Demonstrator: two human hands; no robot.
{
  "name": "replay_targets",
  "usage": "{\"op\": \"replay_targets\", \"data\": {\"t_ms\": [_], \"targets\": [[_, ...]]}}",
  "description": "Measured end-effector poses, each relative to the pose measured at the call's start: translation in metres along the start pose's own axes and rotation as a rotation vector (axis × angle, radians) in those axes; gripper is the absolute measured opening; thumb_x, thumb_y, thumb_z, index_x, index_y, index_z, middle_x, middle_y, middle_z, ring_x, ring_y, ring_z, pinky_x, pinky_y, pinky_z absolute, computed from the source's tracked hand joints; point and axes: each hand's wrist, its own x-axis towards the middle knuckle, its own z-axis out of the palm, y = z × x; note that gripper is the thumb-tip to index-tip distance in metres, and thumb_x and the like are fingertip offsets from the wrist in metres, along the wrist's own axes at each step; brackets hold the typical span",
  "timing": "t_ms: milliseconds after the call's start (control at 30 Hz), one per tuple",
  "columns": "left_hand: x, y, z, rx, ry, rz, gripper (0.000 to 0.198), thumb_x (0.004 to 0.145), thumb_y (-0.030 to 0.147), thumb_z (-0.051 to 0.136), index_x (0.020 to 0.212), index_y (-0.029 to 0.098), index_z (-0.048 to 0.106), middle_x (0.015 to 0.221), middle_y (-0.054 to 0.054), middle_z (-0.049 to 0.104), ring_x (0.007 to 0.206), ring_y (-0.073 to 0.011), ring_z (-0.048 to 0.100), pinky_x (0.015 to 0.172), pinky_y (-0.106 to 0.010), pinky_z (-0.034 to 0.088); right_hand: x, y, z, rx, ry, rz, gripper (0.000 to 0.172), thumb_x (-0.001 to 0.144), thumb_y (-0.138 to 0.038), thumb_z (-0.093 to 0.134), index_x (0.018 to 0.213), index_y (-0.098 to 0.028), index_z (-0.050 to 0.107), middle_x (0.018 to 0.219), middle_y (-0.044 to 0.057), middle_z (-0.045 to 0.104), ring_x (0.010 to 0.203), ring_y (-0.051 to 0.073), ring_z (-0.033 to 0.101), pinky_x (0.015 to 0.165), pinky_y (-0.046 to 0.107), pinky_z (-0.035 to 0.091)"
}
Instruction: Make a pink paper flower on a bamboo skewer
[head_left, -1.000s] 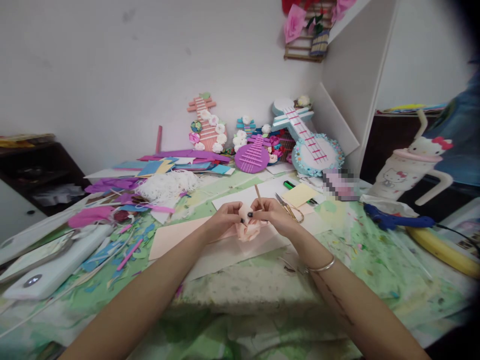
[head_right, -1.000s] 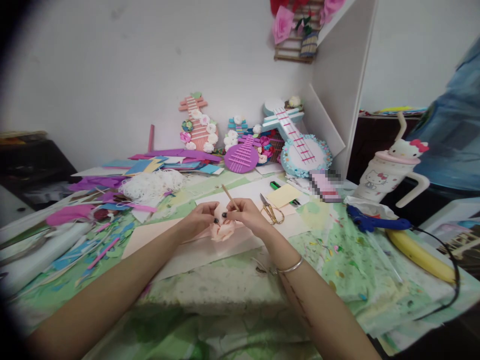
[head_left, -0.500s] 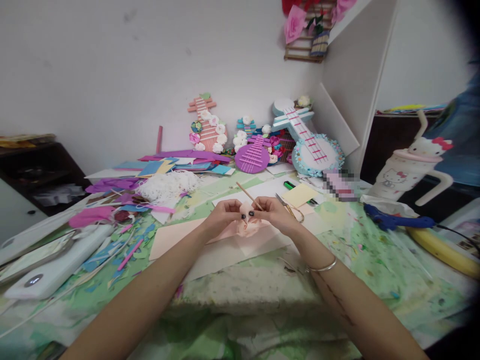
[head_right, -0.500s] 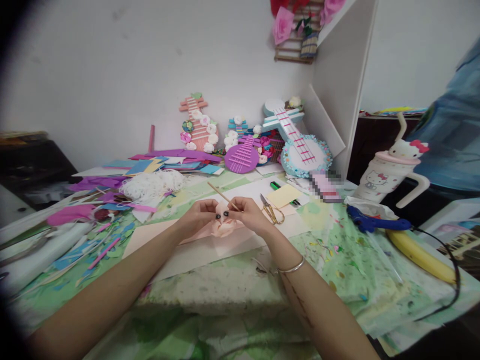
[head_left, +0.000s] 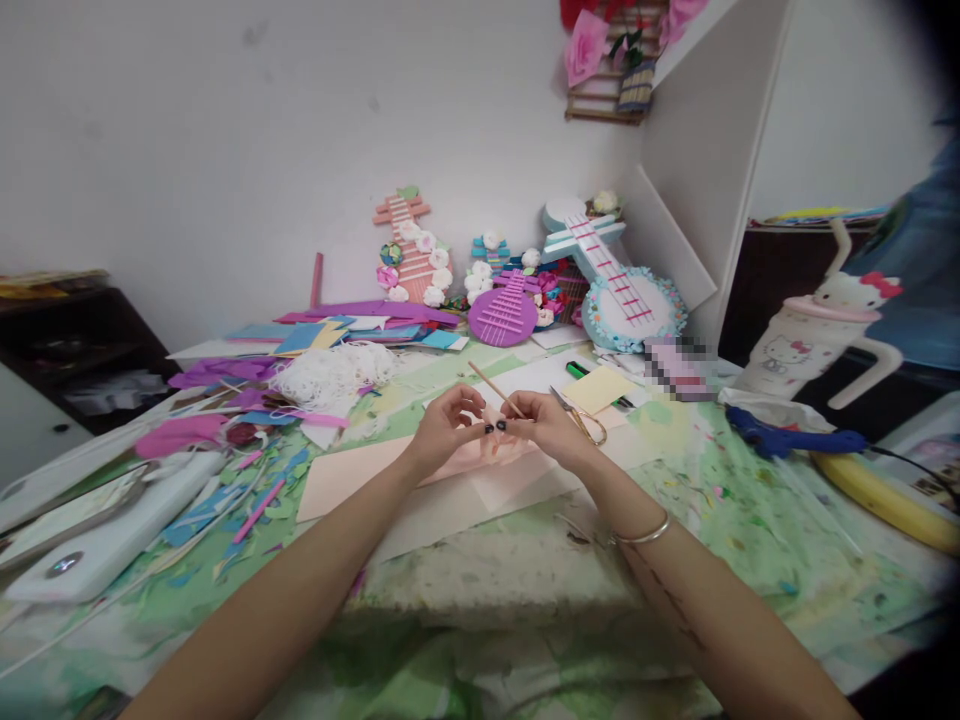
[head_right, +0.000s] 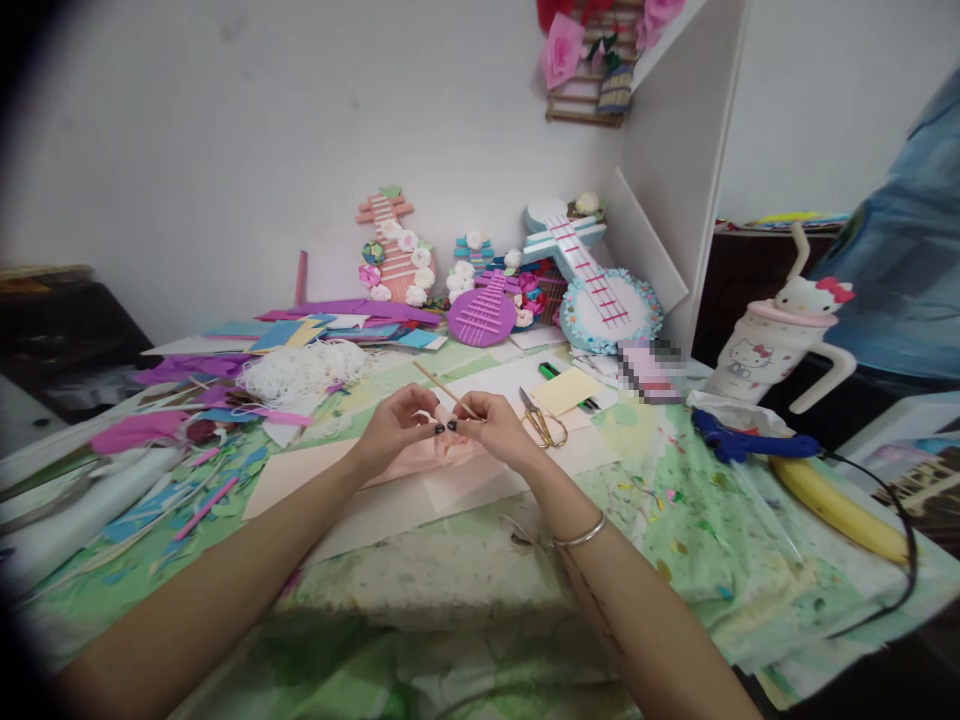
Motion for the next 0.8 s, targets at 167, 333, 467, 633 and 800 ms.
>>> {"op": "replay_targets", "data": {"t_ms": [167, 333, 467, 633, 800], "targets": [[0.0000, 0.0006, -0.0010, 0.040, 0.048, 0.033, 0.024, 0.065, 0.026, 0.074, 0.076, 0.015, 0.055, 0.076, 0.000, 0.053, 0.072, -0.0103, 0.053, 0.061, -0.021, 0.041, -0.0003, -0.0012, 0.0001, 0.001, 0.007, 0.009, 0.016, 0.065, -0.027, 0.064, 0.068, -0.016, 0.052, 0.055, -0.007, 0.042, 0.053, 0.007, 0.040, 0.052, 0.021, 0.027], [0.0003, 0.0014, -0.0006, 0.142, 0.060, 0.056, 0.020, 0.065, 0.025, 0.073, 0.071, 0.015, 0.057, 0.075, -0.001, 0.054, 0.072, -0.0114, 0.053, 0.061, -0.022, 0.040, -0.0004, -0.0010, 0.0003, -0.014, 0.008, 0.017, 0.017, 0.066, -0.028, 0.064, 0.069, -0.015, 0.053, 0.056, -0.007, 0.043, 0.054, 0.007, 0.039, 0.052, 0.021, 0.027], [0.0005, 0.0012, -0.0004, 0.107, 0.071, 0.060, 0.023, 0.066, 0.024, 0.072, 0.077, 0.016, 0.055, 0.076, 0.000, 0.054, 0.072, -0.0109, 0.053, 0.060, -0.021, 0.040, 0.0004, 0.0002, -0.0003, -0.023, -0.004, 0.000, 0.017, 0.067, -0.029, 0.063, 0.069, -0.015, 0.053, 0.058, -0.006, 0.043, 0.055, 0.007, 0.039, 0.053, 0.021, 0.027], [0.0009, -0.0009, -0.0019, 0.140, 0.074, 0.080, 0.019, 0.066, 0.023, 0.072, 0.073, 0.015, 0.056, 0.074, 0.000, 0.054, 0.071, -0.0107, 0.052, 0.060, -0.022, 0.040, 0.0008, 0.0018, -0.0007, -0.044, -0.002, -0.028, 0.017, 0.067, -0.029, 0.063, 0.068, -0.015, 0.054, 0.057, -0.007, 0.039, 0.055, 0.007, 0.036, 0.053, 0.021, 0.026], [0.0009, -0.0015, -0.0019, 0.158, 0.067, 0.092, 0.019, 0.066, 0.024, 0.072, 0.069, 0.015, 0.056, 0.073, 0.000, 0.054, 0.071, -0.0113, 0.054, 0.061, -0.022, 0.040, 0.0009, 0.0029, -0.0002, -0.049, -0.006, -0.012, 0.017, 0.066, -0.029, 0.063, 0.068, -0.015, 0.054, 0.058, -0.006, 0.041, 0.056, 0.007, 0.037, 0.054, 0.021, 0.027]]}}
